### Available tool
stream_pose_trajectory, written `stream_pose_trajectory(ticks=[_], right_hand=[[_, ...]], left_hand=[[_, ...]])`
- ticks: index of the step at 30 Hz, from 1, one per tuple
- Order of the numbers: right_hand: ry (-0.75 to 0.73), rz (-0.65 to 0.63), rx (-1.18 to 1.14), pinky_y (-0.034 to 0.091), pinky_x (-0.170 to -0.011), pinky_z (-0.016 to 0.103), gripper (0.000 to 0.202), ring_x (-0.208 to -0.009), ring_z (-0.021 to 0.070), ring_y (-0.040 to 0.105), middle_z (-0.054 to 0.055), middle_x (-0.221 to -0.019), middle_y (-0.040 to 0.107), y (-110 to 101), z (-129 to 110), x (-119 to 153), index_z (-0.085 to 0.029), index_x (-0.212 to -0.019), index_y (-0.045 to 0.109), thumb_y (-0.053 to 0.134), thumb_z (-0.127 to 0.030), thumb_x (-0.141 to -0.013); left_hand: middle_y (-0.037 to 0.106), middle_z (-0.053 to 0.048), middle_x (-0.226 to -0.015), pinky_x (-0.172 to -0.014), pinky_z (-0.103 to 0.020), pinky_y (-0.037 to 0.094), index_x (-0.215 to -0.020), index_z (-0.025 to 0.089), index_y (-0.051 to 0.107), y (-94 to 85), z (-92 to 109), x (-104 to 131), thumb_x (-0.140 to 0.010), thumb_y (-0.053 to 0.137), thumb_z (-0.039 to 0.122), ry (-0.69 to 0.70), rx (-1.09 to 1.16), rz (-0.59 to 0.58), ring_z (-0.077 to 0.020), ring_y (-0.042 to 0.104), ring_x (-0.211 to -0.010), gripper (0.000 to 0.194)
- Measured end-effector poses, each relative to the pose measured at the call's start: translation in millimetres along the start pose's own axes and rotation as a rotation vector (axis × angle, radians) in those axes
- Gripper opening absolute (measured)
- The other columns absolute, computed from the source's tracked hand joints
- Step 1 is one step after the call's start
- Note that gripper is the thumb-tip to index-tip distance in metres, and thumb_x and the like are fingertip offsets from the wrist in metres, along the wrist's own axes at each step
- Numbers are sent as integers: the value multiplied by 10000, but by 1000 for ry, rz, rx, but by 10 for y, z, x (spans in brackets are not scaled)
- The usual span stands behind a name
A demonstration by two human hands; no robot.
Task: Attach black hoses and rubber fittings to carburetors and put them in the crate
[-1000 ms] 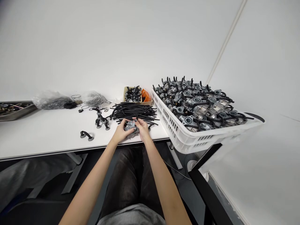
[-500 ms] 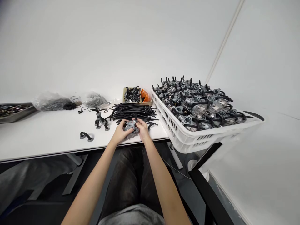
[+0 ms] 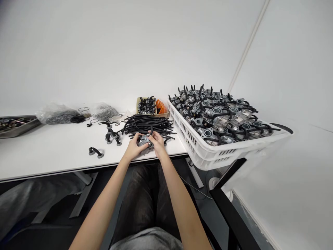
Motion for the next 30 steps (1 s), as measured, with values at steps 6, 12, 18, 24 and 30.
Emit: stream_pose_trajectory(ticks=[6,12,18,24,30], right_hand=[[20,-10,2,490,-746,278,231,-771,171,645,-1,-784,721,23,-3,17,-209,-826,730,788,-305,-624],[20,-16,-26,483,-708,274,188,-710,165,627,1,-741,703,20,-47,30,-201,-794,744,686,-354,-701],[8,-34,-49,492,-769,298,177,-782,199,656,16,-783,738,37,-52,19,-202,-782,738,639,-304,-676],[48,-53,-33,494,-712,306,200,-760,217,672,32,-760,761,44,-39,42,-199,-827,708,666,-316,-670],[48,-47,-37,493,-663,282,173,-711,195,661,13,-746,758,31,-29,40,-217,-772,655,726,-310,-644]], left_hand=[[706,-35,-902,-733,-335,499,-1022,220,552,2,-2,-1,-698,713,468,0,2,-4,-224,663,-802,438],[703,-36,-950,-761,-328,489,-1022,218,553,2,1,-9,-712,704,443,9,2,-4,-224,654,-842,412],[699,-34,-945,-765,-327,487,-1013,217,549,3,-1,-9,-719,698,461,10,4,-4,-227,650,-854,410],[698,-44,-990,-790,-345,487,-1019,219,561,1,1,-9,-717,694,469,12,17,-6,-237,646,-882,414],[689,-50,-1049,-841,-359,484,-1032,223,563,3,2,-12,-720,687,467,21,32,-2,-245,640,-951,415]])
Point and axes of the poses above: each hand's wrist, its own x-axis away from the middle knuckle, its own y-axis out of the palm, z = x × y, the point moved 8 cm from there along -x, towards the middle knuckle
